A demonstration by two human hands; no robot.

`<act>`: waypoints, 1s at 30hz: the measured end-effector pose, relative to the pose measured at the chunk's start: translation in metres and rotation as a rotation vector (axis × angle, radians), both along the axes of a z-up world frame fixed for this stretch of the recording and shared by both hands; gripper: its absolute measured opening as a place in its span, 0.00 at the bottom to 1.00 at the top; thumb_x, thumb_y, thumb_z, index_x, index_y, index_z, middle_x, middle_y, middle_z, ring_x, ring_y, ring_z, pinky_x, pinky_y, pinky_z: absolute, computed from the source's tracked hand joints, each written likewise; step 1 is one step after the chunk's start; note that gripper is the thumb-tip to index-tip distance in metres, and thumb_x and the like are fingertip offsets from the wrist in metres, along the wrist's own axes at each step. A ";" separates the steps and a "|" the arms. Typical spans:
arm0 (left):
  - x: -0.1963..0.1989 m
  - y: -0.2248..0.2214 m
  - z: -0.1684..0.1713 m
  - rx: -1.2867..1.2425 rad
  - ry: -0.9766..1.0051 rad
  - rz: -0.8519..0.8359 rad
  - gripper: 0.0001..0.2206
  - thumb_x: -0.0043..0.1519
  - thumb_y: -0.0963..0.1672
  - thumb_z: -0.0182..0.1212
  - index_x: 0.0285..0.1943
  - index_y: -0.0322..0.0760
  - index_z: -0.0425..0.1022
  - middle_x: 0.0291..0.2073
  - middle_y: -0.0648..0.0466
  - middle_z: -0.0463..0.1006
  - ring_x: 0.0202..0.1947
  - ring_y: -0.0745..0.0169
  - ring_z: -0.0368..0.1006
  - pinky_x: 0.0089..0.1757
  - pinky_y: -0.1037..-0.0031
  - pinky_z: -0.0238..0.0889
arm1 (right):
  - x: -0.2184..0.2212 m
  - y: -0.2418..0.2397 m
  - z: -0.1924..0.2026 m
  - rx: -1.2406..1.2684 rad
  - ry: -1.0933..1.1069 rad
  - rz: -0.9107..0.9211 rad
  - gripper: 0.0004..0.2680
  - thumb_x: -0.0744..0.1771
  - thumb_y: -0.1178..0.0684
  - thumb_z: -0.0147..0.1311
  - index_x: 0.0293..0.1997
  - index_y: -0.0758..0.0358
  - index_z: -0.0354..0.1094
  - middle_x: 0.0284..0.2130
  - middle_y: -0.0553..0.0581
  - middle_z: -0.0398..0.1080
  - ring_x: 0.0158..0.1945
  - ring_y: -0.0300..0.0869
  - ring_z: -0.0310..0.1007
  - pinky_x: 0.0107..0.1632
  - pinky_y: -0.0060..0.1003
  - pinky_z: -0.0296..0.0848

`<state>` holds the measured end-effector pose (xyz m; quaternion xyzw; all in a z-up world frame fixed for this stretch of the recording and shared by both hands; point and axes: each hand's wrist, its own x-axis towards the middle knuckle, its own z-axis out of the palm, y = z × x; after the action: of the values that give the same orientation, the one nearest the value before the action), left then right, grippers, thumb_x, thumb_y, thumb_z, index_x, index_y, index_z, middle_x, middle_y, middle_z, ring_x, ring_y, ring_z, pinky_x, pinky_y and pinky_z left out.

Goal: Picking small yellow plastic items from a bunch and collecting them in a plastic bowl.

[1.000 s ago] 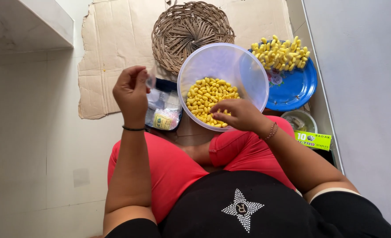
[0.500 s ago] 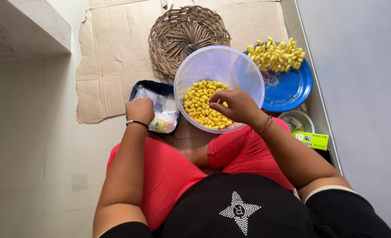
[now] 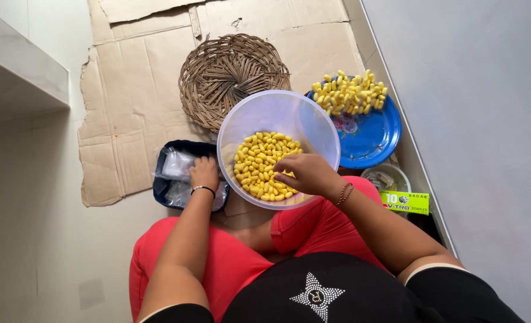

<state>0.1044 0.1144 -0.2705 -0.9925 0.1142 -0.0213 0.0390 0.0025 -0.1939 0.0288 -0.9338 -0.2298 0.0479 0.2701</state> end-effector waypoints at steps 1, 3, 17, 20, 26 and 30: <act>0.000 0.001 0.003 0.000 -0.001 0.003 0.05 0.64 0.44 0.56 0.46 0.45 0.76 0.41 0.52 0.75 0.49 0.51 0.71 0.40 0.60 0.70 | 0.001 0.000 0.003 0.000 -0.001 0.003 0.07 0.68 0.43 0.56 0.40 0.51 0.73 0.33 0.54 0.78 0.40 0.50 0.81 0.41 0.45 0.77; -0.002 0.002 0.009 -0.136 0.072 -0.002 0.06 0.63 0.41 0.55 0.48 0.39 0.74 0.45 0.49 0.72 0.41 0.44 0.75 0.35 0.56 0.76 | 0.000 0.000 0.007 0.003 0.062 0.021 0.07 0.68 0.45 0.56 0.40 0.53 0.74 0.35 0.56 0.79 0.41 0.51 0.82 0.42 0.44 0.78; -0.008 0.071 0.100 -0.515 0.303 0.388 0.07 0.61 0.47 0.62 0.45 0.53 0.83 0.35 0.48 0.82 0.45 0.40 0.80 0.45 0.54 0.75 | -0.003 -0.004 -0.004 0.001 -0.053 0.062 0.06 0.68 0.45 0.57 0.41 0.53 0.72 0.34 0.55 0.78 0.40 0.50 0.81 0.41 0.45 0.78; -0.020 0.076 0.123 -0.537 0.386 0.441 0.09 0.60 0.50 0.64 0.47 0.56 0.83 0.39 0.45 0.83 0.50 0.38 0.78 0.50 0.53 0.72 | -0.001 -0.004 -0.005 -0.031 -0.063 0.066 0.06 0.68 0.45 0.56 0.40 0.52 0.73 0.33 0.55 0.78 0.40 0.50 0.81 0.41 0.46 0.77; -0.051 0.055 0.201 -0.427 0.422 0.475 0.17 0.60 0.54 0.66 0.48 0.43 0.83 0.44 0.38 0.83 0.54 0.35 0.77 0.53 0.51 0.69 | -0.004 -0.004 -0.008 -0.065 -0.053 0.044 0.06 0.68 0.45 0.56 0.39 0.52 0.74 0.31 0.55 0.78 0.40 0.52 0.80 0.41 0.45 0.76; -0.069 0.041 0.272 -0.497 0.504 0.534 0.39 0.56 0.63 0.64 0.58 0.24 0.76 0.56 0.27 0.77 0.62 0.28 0.70 0.59 0.45 0.62 | -0.004 -0.002 0.001 -0.076 -0.007 0.047 0.05 0.69 0.48 0.57 0.40 0.54 0.75 0.34 0.57 0.79 0.41 0.52 0.81 0.43 0.44 0.77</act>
<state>0.0356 0.1553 0.0019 -0.9406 -0.1491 0.2052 -0.2256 -0.0017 -0.1959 0.0299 -0.9378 -0.2506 0.0596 0.2326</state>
